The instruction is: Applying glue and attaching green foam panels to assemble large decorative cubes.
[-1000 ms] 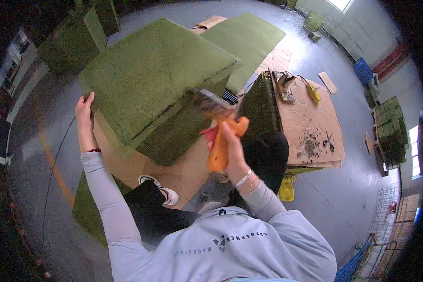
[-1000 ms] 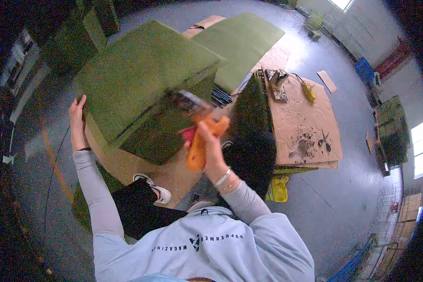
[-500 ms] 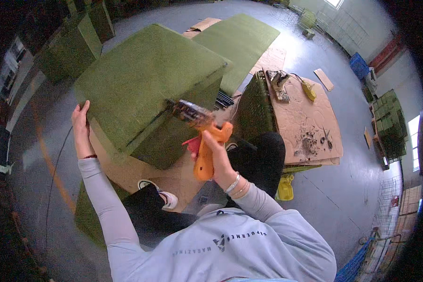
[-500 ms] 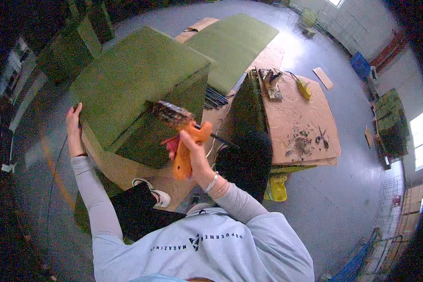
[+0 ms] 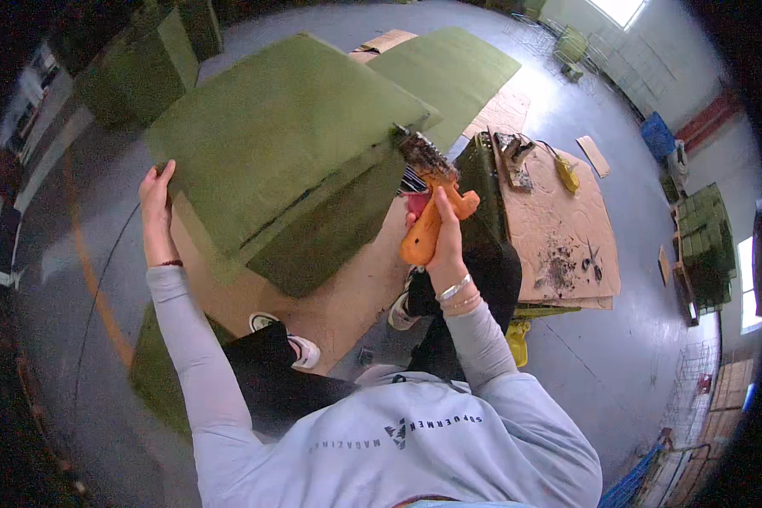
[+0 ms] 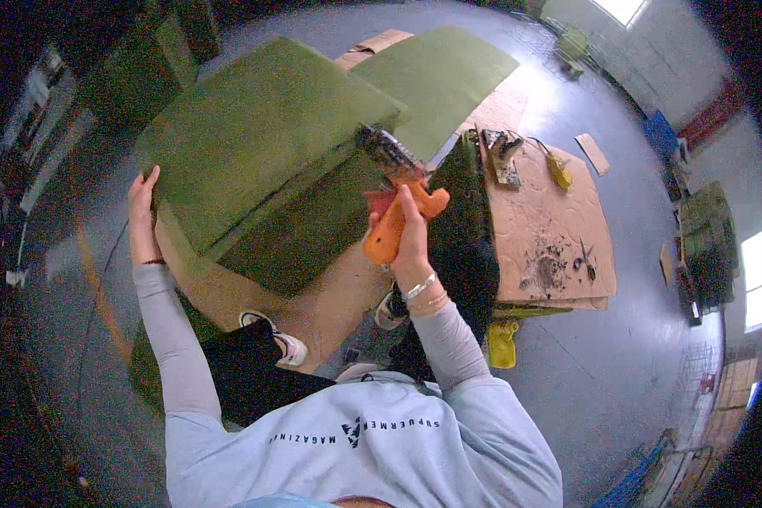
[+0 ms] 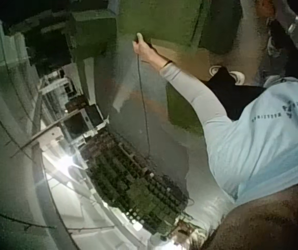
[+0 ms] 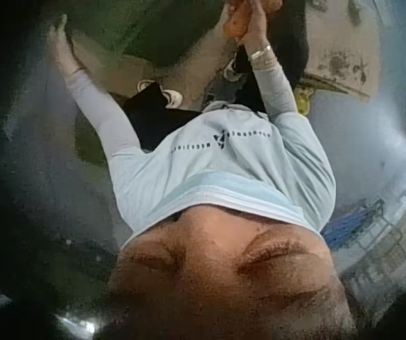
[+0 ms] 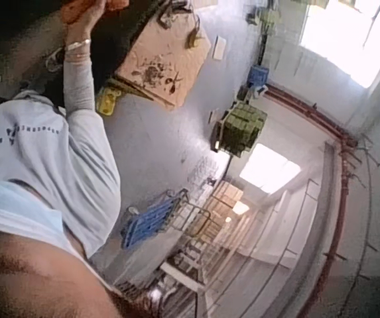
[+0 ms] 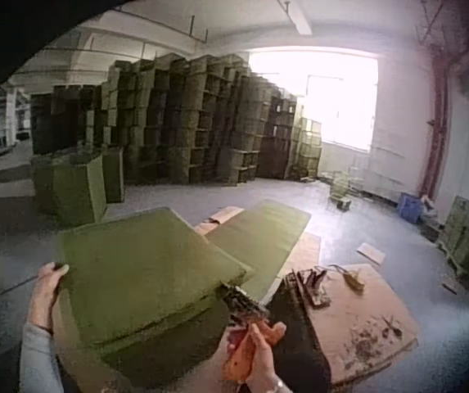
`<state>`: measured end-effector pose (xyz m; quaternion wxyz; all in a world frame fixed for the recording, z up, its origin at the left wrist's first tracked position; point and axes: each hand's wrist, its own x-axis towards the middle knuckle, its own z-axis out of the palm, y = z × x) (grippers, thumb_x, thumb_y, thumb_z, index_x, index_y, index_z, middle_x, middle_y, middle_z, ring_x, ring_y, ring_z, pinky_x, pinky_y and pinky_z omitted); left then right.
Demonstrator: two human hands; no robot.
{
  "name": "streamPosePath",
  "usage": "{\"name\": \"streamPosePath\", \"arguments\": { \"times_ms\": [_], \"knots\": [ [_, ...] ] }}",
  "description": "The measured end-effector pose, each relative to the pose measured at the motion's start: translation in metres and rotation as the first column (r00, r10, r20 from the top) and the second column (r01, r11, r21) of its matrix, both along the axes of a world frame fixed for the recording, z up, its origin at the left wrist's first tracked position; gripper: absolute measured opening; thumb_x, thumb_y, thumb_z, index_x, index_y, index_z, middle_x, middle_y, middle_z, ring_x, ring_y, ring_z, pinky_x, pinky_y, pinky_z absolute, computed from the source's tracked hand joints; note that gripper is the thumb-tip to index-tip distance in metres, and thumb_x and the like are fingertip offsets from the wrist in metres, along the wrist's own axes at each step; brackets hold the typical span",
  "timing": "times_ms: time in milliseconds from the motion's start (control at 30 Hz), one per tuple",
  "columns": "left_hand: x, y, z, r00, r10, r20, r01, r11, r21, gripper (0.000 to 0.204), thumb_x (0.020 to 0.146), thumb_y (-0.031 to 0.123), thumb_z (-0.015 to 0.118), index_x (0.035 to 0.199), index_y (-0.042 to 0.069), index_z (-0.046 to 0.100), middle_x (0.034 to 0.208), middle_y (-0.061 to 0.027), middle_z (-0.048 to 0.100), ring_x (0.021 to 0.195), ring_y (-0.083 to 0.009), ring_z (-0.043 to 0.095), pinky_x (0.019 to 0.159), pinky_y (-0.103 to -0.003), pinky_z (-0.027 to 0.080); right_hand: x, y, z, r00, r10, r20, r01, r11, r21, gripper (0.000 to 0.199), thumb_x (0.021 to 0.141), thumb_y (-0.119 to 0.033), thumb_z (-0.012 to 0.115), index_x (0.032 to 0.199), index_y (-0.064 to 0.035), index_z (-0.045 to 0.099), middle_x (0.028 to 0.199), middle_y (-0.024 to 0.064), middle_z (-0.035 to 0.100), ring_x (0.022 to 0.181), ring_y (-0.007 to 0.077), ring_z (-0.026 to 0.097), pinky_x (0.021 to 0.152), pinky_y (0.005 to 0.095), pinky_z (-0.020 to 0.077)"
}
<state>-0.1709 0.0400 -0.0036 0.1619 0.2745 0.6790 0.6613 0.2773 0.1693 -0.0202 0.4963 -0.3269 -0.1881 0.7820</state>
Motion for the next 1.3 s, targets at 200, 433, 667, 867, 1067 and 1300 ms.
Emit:
{"name": "streamPosePath", "arguments": {
  "times_ms": [200, 433, 667, 867, 1067, 1300],
  "knots": [
    [-0.004, 0.005, -0.002, 1.000, 0.015, -0.025, -0.016, 0.999, -0.033, 0.034, 0.078, 0.022, 0.066, 0.102, 0.000, 0.056, 0.092, -0.0026, 0.058, 0.079, -0.0115, 0.053, 0.072, -0.025, 0.041, -0.024, -0.096, 0.014, 0.956, 0.250, 0.154, -0.261, 0.964, 0.058, 0.026, 0.085, -0.032, 0.055, 0.097, -0.0096, 0.050, 0.072, 0.0063, 0.057, 0.052, 0.0173, 0.054, 0.046, 0.0281, 0.0444],
    [-0.009, 0.006, -0.014, 0.994, -0.046, 0.096, 0.036, 0.993, 0.113, 0.027, 0.076, 0.019, 0.069, 0.094, 0.002, 0.058, 0.085, -0.0017, 0.058, 0.075, -0.0109, 0.051, 0.070, -0.025, 0.041, -0.039, -0.145, 0.014, 0.892, 0.416, 0.175, -0.432, 0.900, 0.063, 0.029, 0.083, -0.029, 0.058, 0.098, -0.0062, 0.048, 0.074, 0.0064, 0.058, 0.057, 0.0161, 0.058, 0.047, 0.0285, 0.0488],
    [-0.007, 0.013, -0.013, 0.987, -0.084, 0.138, 0.067, 0.990, 0.128, 0.026, 0.078, 0.019, 0.066, 0.097, 0.003, 0.059, 0.089, -0.0020, 0.060, 0.075, -0.0106, 0.055, 0.068, -0.024, 0.044, -0.051, -0.173, 0.004, 0.761, 0.631, 0.153, -0.622, 0.776, -0.102, 0.036, 0.082, -0.027, 0.060, 0.105, -0.0066, 0.042, 0.082, 0.0041, 0.053, 0.060, 0.0144, 0.057, 0.048, 0.0292, 0.0502],
    [0.000, 0.009, -0.005, 1.000, 0.020, 0.019, -0.018, 0.997, -0.074, 0.030, 0.078, 0.022, 0.066, 0.098, 0.001, 0.058, 0.088, -0.0045, 0.061, 0.077, -0.0120, 0.055, 0.068, -0.025, 0.044, 0.022, -0.126, 0.016, 0.745, 0.600, 0.292, -0.612, 0.789, -0.056, 0.043, 0.082, -0.028, 0.060, 0.115, -0.0089, 0.039, 0.092, 0.0046, 0.052, 0.069, 0.0159, 0.057, 0.051, 0.0307, 0.0507],
    [0.004, -0.006, 0.000, 0.894, -0.083, -0.440, 0.019, 0.989, -0.148, 0.041, 0.080, 0.027, 0.064, 0.106, -0.004, 0.056, 0.102, -0.0074, 0.058, 0.091, -0.0157, 0.051, 0.082, -0.028, 0.039, 0.154, 0.014, 0.039, 0.988, -0.098, 0.123, 0.051, 0.940, 0.337, 0.035, 0.084, -0.037, 0.057, 0.102, -0.0083, 0.052, 0.080, 0.0048, 0.058, 0.065, 0.0142, 0.058, 0.055, 0.0252, 0.0501],
    [-0.007, -0.022, -0.008, 0.985, -0.088, -0.146, 0.073, 0.992, -0.105, 0.051, 0.082, 0.030, 0.061, 0.115, -0.006, 0.048, 0.111, -0.0116, 0.053, 0.099, -0.0205, 0.051, 0.086, -0.031, 0.040, 0.275, 0.154, -0.067, 0.842, -0.527, 0.113, 0.481, 0.830, 0.282, 0.039, 0.081, -0.044, 0.058, 0.099, -0.0111, 0.051, 0.074, 0.0060, 0.058, 0.059, 0.0167, 0.058, 0.054, 0.0293, 0.0518]
  ]
}}
